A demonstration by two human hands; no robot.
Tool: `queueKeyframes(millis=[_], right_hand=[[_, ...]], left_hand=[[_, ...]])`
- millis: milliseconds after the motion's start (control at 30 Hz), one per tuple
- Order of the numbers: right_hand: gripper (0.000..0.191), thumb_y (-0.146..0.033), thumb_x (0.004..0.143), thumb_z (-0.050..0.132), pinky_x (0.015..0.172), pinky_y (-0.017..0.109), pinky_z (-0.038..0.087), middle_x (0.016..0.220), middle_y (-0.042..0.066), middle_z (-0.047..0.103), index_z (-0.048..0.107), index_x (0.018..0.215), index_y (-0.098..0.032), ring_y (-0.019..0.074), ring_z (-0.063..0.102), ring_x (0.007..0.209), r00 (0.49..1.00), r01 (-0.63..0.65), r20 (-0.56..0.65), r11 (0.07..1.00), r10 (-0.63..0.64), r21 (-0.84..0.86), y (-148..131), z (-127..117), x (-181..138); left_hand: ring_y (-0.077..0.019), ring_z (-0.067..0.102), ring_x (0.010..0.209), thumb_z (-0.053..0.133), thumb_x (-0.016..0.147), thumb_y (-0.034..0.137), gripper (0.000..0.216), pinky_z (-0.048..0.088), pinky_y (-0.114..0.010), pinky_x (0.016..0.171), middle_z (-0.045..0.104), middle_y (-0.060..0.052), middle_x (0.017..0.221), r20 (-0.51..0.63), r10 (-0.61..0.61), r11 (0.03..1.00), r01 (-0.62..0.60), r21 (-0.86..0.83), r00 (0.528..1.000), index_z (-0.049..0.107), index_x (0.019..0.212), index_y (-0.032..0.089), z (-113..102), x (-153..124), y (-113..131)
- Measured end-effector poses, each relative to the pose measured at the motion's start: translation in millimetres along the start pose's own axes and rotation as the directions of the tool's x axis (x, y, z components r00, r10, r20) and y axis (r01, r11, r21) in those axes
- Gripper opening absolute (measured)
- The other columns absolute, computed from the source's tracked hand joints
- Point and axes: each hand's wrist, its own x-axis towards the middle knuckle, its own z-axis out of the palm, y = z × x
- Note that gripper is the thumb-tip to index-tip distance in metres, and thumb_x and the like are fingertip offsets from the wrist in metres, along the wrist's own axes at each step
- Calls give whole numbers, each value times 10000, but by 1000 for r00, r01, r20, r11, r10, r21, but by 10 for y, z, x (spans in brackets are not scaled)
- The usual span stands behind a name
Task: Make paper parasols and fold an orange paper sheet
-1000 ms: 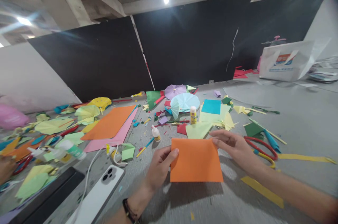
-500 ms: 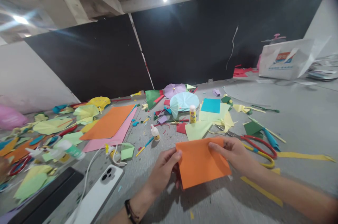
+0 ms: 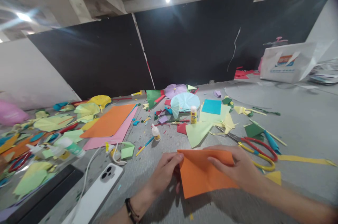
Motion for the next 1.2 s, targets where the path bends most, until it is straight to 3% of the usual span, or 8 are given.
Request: queueKeyframes(millis=[200, 367, 567, 633, 700, 800, 967, 1200], right_hand=[[242, -340, 951, 600, 796, 356, 621, 964, 36, 831, 818, 1034, -278, 264, 783, 856, 985, 27, 171, 998, -36, 55, -65, -14, -9], [248, -314, 954, 590, 768, 323, 617, 963, 36, 829, 820, 1035, -263, 253, 778, 845, 970, 40, 240, 999, -46, 30, -111, -50, 25], [314, -203, 964, 538, 784, 329, 622, 1033, 61, 821, 772, 1163, -271, 262, 786, 883, 949, 245, 217, 968, -228, -58, 3, 1, -53], [431, -119, 912, 526, 844, 367, 619, 1131, 75, 799, 722, 1258, -288, 275, 775, 961, 917, 368, 223, 918, -332, -147, 61, 38, -112], [651, -44, 786, 539, 974, 427, 580, 1289, 97, 733, 629, 1390, -271, 298, 725, 1116, 866, 467, 308, 855, -393, -224, 73, 66, -170], [948, -13, 592, 528, 1142, 487, 451, 1513, 122, 545, 477, 1523, -186, 318, 551, 1363, 793, 534, 493, 799, -359, -276, -2, 77, -215], [997, -3, 558, 488, 1187, 490, 394, 1586, 89, 440, 445, 1541, -164, 297, 444, 1450, 754, 550, 592, 767, -286, -330, -112, 53, -179], [1044, -16, 548, 493, 1183, 518, 390, 1606, 83, 419, 381, 1573, -176, 308, 400, 1476, 740, 562, 601, 768, -301, -307, -6, 38, -172]], left_hand=[[-99, 527, 368, 610, 852, 530, 405, 389, -171, 309, 562, 10, 524, -14, -1, 999, 0, -39, 1000, 580, 692, 159, 0, 2, 5], [-125, 522, 338, 584, 797, 546, 408, 373, -194, 267, 574, -20, 503, 86, -82, 995, 87, -56, 993, 570, 663, 160, -35, 30, -7], [-111, 506, 318, 551, 832, 505, 389, 352, -182, 265, 576, -15, 508, 85, -90, 995, 93, -37, 992, 563, 654, 160, -54, 29, -32], [-105, 512, 307, 526, 862, 525, 421, 319, -169, 258, 594, -23, 522, 122, -101, 995, 102, -3, 987, 570, 670, 153, -51, 36, -40], [-114, 535, 308, 515, 876, 547, 423, 285, -157, 248, 615, -26, 537, 121, -117, 993, 117, 8, 986, 561, 717, 158, -38, 47, -45], [-168, 618, 372, 523, 874, 545, 380, 341, -168, 257, 650, -33, 571, 87, -136, 989, 140, -46, 987, 552, 852, 168, -9, 65, -34], [-232, 693, 471, 490, 891, 489, 394, 431, -198, 301, 684, -82, 586, 182, -123, 978, 150, -142, 976, 577, 1008, 123, -4, 94, 6], [-246, 702, 479, 437, 894, 516, 473, 449, -212, 300, 705, -131, 622, 243, -132, 971, 175, -163, 961, 619, 993, 90, -45, 108, -10]])
